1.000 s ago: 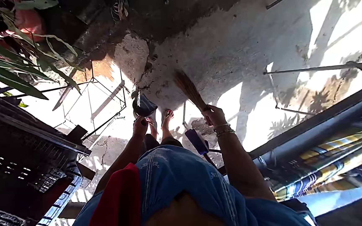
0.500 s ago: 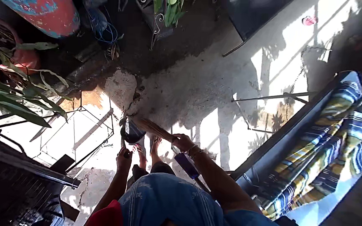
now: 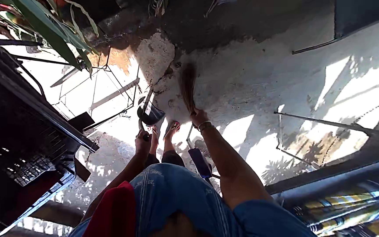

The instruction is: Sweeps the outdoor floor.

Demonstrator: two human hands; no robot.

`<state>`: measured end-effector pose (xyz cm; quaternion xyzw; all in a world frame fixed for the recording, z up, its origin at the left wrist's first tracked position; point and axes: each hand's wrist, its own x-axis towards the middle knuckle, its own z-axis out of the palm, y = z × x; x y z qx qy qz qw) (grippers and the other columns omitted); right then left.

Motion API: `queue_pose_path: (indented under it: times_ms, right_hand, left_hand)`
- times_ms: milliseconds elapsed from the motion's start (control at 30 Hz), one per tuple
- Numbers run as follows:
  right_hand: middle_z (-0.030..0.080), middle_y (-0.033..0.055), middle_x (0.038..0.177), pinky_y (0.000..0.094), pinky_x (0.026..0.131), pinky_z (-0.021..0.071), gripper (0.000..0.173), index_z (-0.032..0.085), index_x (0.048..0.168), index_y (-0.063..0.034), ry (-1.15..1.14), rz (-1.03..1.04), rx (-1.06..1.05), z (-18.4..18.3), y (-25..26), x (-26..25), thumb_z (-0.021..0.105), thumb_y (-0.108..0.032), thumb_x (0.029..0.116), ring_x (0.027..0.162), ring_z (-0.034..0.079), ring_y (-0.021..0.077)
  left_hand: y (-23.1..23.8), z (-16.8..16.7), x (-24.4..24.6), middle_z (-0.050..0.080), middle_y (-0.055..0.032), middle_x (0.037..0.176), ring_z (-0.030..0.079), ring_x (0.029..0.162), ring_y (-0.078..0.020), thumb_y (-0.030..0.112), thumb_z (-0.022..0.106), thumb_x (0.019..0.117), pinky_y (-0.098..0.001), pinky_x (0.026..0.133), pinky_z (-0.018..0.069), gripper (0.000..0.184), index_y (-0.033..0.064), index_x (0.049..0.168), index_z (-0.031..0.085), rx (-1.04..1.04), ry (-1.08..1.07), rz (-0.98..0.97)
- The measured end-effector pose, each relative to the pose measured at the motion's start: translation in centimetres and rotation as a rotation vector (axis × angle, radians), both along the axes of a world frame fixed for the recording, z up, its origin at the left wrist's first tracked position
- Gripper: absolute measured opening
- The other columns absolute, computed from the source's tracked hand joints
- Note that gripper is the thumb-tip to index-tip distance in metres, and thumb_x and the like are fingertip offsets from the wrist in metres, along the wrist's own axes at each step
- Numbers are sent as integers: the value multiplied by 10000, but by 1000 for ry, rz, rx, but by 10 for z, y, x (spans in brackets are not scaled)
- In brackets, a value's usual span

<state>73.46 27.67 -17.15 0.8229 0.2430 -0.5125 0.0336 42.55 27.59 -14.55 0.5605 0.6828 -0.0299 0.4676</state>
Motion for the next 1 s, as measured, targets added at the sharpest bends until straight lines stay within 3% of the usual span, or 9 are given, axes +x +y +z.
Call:
queue_pose_path:
  times_ms: [67,200,300,433,500,633,800,900,1000]
  right_hand:
    - [681,214,920,468,612,558,465,592,1399,-61,124,71,-74,25,-23,-25,657,-176,954,644,647,286]
    - [654,177,860,402,539,488,510,574,1463,-147,155,29,-42,93,-20,10,695,-226,974,555,538,214]
    - [663,176,859,385,493,488,542,560,1478,-147,80,-71,68,104,2,48,710,-197,959,524,539,202]
    - [702,234,1055,528,679,579,602,562,1469,-94,1,-120,119,60,17,31,729,-159,894,745,685,330]
    - [706,239,1021,545,700,588,541,592,1415,-52,27,-8,39,39,4,-10,703,-169,898,754,700,345]
    - [680,165,902,434,640,538,383,659,1306,-59,204,209,-114,57,-24,-60,681,-175,942,658,622,236]
    - [681,178,891,447,562,509,516,591,1452,-137,103,142,41,118,9,0,690,-203,949,574,570,238]
    - [686,230,1044,506,662,538,553,559,1472,-92,-16,131,146,129,63,31,706,-190,948,708,631,299]
    - [664,250,1235,567,791,570,636,543,1487,-82,-103,60,227,92,116,44,744,-170,890,923,696,369]
  left_hand:
    - [8,7,7,700,-198,1099,671,1059,-294,193,678,970,-461,978,511,225,-18,1047,697,-60,20,10]
    - [16,7,6,680,-223,1208,663,1129,-321,172,703,956,-483,1015,507,220,-32,1037,694,-43,-23,63]
    - [11,4,4,671,-225,1239,657,1147,-319,160,715,949,-478,1024,504,211,-27,1044,694,-31,-32,81]
    - [5,3,2,693,-202,1151,670,1089,-301,196,695,965,-468,993,516,228,-12,1057,690,-57,-10,50]
    - [8,4,-1,696,-201,1147,667,1098,-294,197,695,965,-451,1003,508,232,-12,1064,699,-62,-6,47]
    - [12,3,-16,680,-222,1224,644,1184,-290,185,705,962,-429,1056,486,242,-27,1078,698,-41,-41,84]
    - [-8,-2,-44,673,-251,1257,611,1273,-304,120,717,937,-409,1108,458,215,-62,1050,697,60,-115,139]
    - [-26,-2,-57,691,-263,1210,632,1247,-324,94,725,918,-418,1099,472,196,-77,1012,704,152,-141,187]
    - [-33,-3,-64,695,-259,1196,640,1226,-319,93,725,913,-420,1085,477,187,-73,997,705,172,-109,234]
